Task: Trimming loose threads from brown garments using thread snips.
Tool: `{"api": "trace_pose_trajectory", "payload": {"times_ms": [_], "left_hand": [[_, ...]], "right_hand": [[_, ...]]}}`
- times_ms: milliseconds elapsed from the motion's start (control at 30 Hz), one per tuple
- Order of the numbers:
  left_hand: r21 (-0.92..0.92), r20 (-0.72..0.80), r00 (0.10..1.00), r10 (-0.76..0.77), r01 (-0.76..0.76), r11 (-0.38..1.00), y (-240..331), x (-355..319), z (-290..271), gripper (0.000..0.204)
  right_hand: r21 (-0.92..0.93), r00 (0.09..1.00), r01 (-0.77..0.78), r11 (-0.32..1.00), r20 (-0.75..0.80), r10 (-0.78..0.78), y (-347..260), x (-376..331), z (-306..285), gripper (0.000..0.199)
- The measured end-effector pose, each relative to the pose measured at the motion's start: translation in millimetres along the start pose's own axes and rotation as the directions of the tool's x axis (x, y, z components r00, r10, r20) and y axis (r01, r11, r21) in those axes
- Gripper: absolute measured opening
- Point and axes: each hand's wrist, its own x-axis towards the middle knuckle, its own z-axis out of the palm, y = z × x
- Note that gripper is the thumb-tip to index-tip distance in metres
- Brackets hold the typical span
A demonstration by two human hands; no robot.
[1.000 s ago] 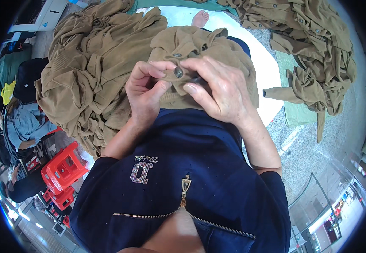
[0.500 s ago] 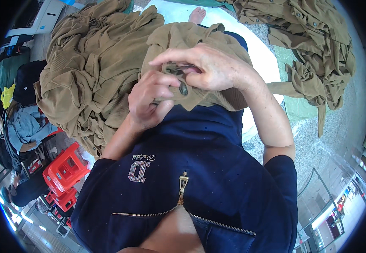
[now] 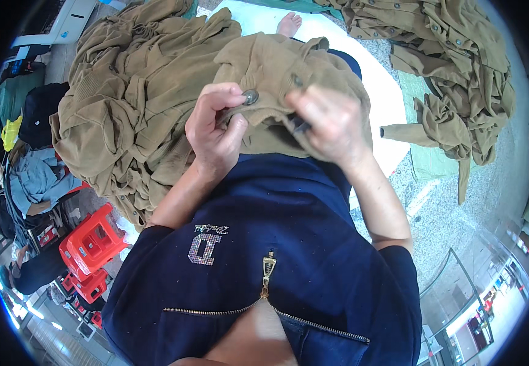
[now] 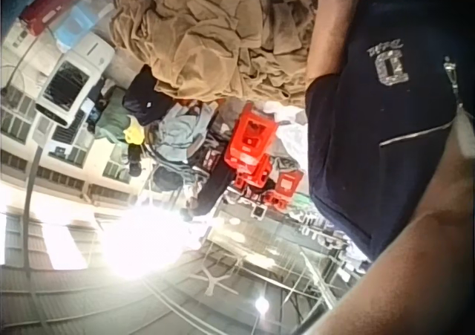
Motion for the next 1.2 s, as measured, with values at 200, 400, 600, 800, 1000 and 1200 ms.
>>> {"api": "trace_pose_trajectory", "payload": {"times_ms": [200, 400, 600, 800, 1000, 1200], "left_hand": [[-0.009, -0.078, 0.994, 0.081, -0.082, 0.997, -8, 0, 7, 0.032], [0.164, -0.061, 0.949, 0.309, -0.296, 0.941, -7, 12, 8, 0.03], [0.233, -0.045, 0.908, 0.417, -0.397, 0.888, -4, 19, 14, 0.032], [0.233, 0.027, 0.857, 0.515, -0.506, 0.83, 1, 29, 28, 0.031], [0.22, 0.044, 0.852, 0.521, -0.517, 0.827, -1, 33, 39, 0.036], [0.217, 0.066, 0.841, 0.538, -0.538, 0.815, -5, 27, 45, 0.037]], "right_hand": [[0.495, 0.908, -0.404, 0.769, 0.315, 0.275, -6, -13, -9, 0.036], [0.269, 0.821, -0.512, 0.816, 0.434, 0.372, -3, 10, -50, 0.027], [-0.383, 0.725, -0.544, 0.747, 0.233, 0.648, -15, 12, -74, 0.028], [0.153, 0.906, -0.413, 0.898, 0.164, 0.389, -46, 17, -60, 0.04], [0.001, 0.891, -0.443, 0.896, 0.115, 0.44, -36, 6, -45, 0.037], [-0.078, 0.898, -0.426, 0.901, 0.079, 0.432, -37, 4, -42, 0.033]]}}
